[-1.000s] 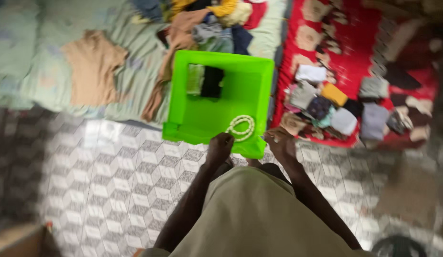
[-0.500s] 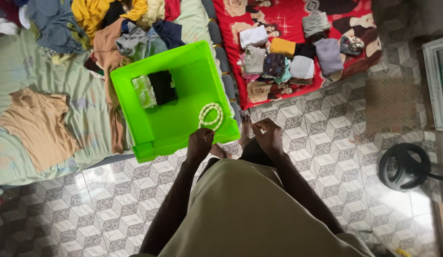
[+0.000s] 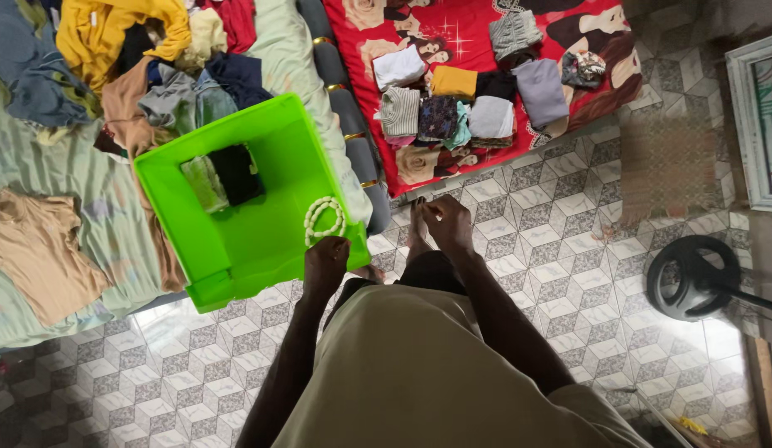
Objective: The person picks up folded clothes from a bed and places them one at a time into a green plastic crate, occasionally smoothing them down by hand.
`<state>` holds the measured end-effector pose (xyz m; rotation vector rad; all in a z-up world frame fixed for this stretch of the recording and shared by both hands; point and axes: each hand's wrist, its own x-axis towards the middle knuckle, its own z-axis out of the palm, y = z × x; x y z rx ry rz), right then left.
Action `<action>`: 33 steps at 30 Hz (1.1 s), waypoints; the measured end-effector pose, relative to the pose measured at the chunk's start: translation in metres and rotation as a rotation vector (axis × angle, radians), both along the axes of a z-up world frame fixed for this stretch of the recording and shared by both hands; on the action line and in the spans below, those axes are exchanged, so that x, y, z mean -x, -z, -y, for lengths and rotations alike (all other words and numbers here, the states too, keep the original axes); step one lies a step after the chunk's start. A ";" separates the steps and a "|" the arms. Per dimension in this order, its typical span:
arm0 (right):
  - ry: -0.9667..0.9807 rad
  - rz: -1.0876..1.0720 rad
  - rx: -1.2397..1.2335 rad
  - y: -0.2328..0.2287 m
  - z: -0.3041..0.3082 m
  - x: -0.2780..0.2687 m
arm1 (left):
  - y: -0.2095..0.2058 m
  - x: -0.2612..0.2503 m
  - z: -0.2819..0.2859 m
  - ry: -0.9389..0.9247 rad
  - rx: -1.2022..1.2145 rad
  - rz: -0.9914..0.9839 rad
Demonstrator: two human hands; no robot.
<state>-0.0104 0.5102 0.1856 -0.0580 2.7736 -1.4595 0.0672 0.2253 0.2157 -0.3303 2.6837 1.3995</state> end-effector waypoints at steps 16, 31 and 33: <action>-0.089 0.117 -0.038 0.111 -0.098 0.132 | -0.018 0.097 -0.136 0.043 -0.074 0.122; 0.093 0.479 -0.024 0.267 -0.077 0.204 | -0.004 0.130 -0.173 0.009 -0.102 0.270; 0.126 0.487 -0.002 0.283 -0.068 0.213 | 0.003 0.134 -0.173 0.012 -0.087 0.279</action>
